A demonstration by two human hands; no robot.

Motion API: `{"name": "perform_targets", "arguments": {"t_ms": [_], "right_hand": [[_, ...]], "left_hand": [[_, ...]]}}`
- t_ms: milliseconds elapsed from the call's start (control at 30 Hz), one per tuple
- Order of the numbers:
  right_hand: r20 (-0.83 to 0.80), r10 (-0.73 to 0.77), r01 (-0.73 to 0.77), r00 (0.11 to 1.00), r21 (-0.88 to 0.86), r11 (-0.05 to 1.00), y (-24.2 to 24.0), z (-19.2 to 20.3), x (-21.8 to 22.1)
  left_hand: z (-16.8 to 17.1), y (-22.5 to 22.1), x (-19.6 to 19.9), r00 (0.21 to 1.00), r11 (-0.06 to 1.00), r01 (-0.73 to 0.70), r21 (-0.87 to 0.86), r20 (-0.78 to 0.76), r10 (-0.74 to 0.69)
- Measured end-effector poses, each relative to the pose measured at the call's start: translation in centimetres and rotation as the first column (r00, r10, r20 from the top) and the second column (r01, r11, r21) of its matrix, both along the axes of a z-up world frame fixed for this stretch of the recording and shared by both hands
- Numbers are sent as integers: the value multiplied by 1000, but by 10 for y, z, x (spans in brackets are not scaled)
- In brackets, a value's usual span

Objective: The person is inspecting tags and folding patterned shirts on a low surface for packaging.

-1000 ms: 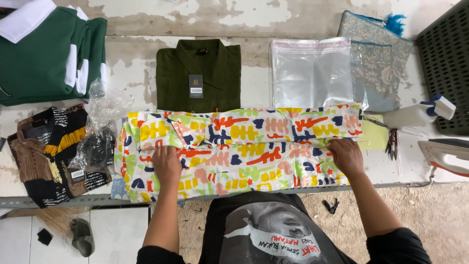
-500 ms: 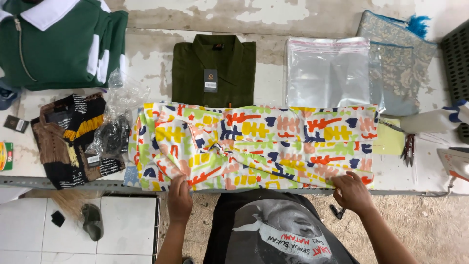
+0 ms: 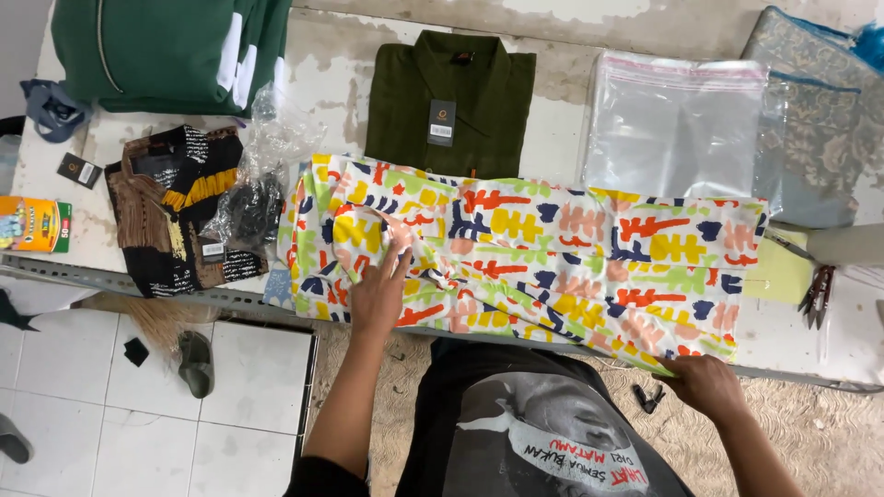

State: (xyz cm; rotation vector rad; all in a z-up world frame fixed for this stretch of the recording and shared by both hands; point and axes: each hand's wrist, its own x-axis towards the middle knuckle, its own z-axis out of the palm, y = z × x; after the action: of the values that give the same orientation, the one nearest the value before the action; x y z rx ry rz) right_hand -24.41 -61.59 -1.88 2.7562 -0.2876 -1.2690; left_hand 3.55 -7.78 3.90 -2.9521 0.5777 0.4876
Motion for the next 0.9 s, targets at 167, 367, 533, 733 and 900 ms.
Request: {"name": "perform_targets", "arguments": {"t_ms": [167,367,533,733,900], "right_hand": [[87,-39,44,995,-60,997,-4,18,7],[433,39,-53,901,21,998,-32,-5,-27],[492,89,-87,866,-28,996,-43,3,-46],[261,36,10,965,-171,985,-33,68,15],[68,-145,160,987,-333,929,-39,120,82]], "left_hand": [[-39,18,5,962,972,83,-222,271,-21],[-4,46,-54,817,884,161,-439,562,130],[29,84,-105,915,792,182,-583,396,82],[40,108,-69,904,620,-417,-665,-374,206],[137,66,23,941,949,-153,-274,-334,55]]}}
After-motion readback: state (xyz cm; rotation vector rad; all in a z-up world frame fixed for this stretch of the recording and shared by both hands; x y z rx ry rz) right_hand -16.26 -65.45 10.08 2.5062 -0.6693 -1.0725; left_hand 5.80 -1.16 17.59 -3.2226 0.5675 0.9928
